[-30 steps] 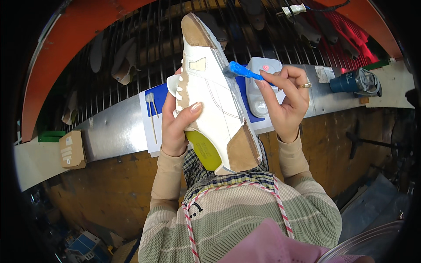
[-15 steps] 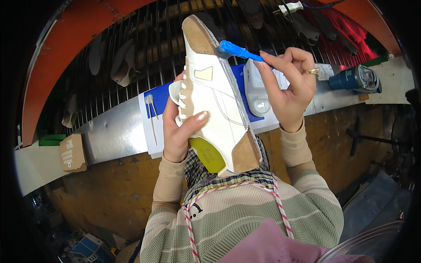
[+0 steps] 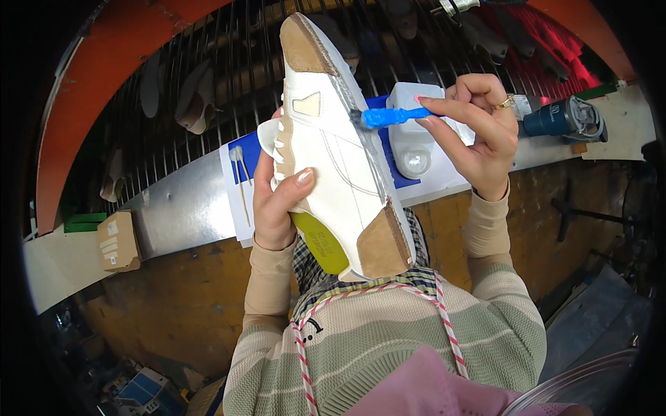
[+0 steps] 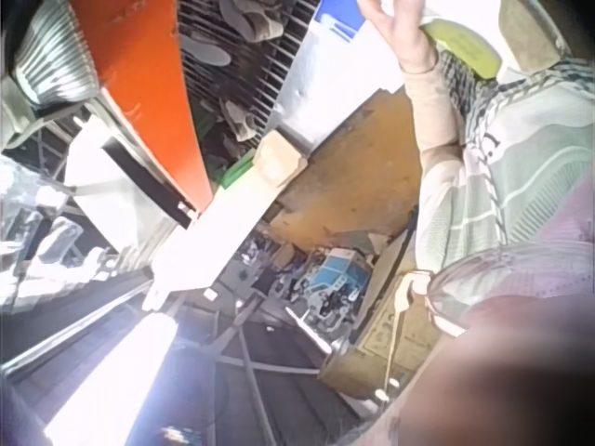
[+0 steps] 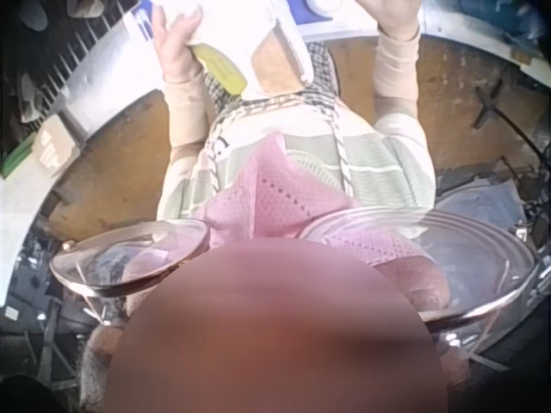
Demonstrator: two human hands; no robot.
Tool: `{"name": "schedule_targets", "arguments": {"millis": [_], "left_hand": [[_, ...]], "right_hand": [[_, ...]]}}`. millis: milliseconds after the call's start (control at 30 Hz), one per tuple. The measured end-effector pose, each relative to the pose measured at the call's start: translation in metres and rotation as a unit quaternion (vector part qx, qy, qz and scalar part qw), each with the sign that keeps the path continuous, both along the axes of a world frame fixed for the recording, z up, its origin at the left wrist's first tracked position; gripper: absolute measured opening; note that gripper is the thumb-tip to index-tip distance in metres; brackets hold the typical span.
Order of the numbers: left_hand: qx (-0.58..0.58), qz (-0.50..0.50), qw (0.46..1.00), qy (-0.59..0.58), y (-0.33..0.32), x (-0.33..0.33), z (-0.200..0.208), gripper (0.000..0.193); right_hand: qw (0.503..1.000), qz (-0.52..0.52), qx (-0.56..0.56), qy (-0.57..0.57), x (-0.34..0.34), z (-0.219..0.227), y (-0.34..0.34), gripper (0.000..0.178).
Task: The person applies glue to the sole and side edges of a white shoe using a small blue brush. They repeatedly dip the brush into a container of glue and spread it along the shoe's perimeter, rotating the shoe to reach different areas.
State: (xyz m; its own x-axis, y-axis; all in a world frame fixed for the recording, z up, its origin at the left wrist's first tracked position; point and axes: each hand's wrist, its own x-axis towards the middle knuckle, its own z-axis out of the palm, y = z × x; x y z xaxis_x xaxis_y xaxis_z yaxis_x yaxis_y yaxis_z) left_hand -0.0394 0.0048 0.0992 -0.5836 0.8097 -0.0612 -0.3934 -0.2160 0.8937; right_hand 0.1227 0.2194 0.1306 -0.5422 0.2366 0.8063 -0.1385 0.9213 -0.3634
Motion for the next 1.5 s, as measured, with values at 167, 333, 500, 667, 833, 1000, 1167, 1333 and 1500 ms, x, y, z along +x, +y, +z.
{"name": "schedule_targets", "arguments": {"millis": [167, 333, 500, 667, 833, 1000, 1167, 1333, 1500], "left_hand": [[0.009, 0.004, 1.000, -0.006, -0.002, -0.002, -0.002, 0.084], [0.006, 0.002, 1.000, -0.014, -0.003, -0.002, -0.003, 0.084], [0.035, 0.029, 0.999, 0.017, 0.000, -0.001, -0.004, 0.067], [0.039, 0.054, 0.997, 0.034, -0.001, -0.003, -0.005, 0.064], [0.038, 0.054, 0.997, 0.039, -0.005, -0.001, -0.004, 0.064], [0.034, 0.056, 0.998, 0.009, -0.008, 0.001, -0.005, 0.080], [0.034, 0.055, 0.997, 0.030, -0.008, 0.001, -0.007, 0.066], [0.032, 0.050, 0.998, 0.021, -0.008, 0.001, -0.008, 0.067], [0.043, 0.049, 0.998, 0.011, -0.009, 0.002, -0.008, 0.066]], "right_hand": [[0.999, 0.030, -0.041, -0.007, 0.009, -0.004, -0.007, 0.026], [0.991, 0.029, -0.126, -0.039, 0.022, -0.009, -0.018, 0.020], [0.944, 0.032, -0.322, -0.068, 0.037, -0.015, -0.045, 0.015], [0.953, -0.025, -0.295, -0.061, 0.036, -0.021, -0.062, 0.016], [0.979, -0.050, -0.196, -0.014, 0.024, -0.022, -0.062, 0.020], [0.988, -0.088, -0.124, 0.017, 0.014, -0.026, -0.060, 0.025], [0.991, -0.108, -0.065, 0.039, 0.006, -0.028, -0.057, 0.030], [0.992, -0.107, -0.047, 0.055, -0.001, -0.028, -0.054, 0.033], [0.994, -0.053, -0.070, 0.058, 0.000, -0.024, -0.044, 0.030]]}}
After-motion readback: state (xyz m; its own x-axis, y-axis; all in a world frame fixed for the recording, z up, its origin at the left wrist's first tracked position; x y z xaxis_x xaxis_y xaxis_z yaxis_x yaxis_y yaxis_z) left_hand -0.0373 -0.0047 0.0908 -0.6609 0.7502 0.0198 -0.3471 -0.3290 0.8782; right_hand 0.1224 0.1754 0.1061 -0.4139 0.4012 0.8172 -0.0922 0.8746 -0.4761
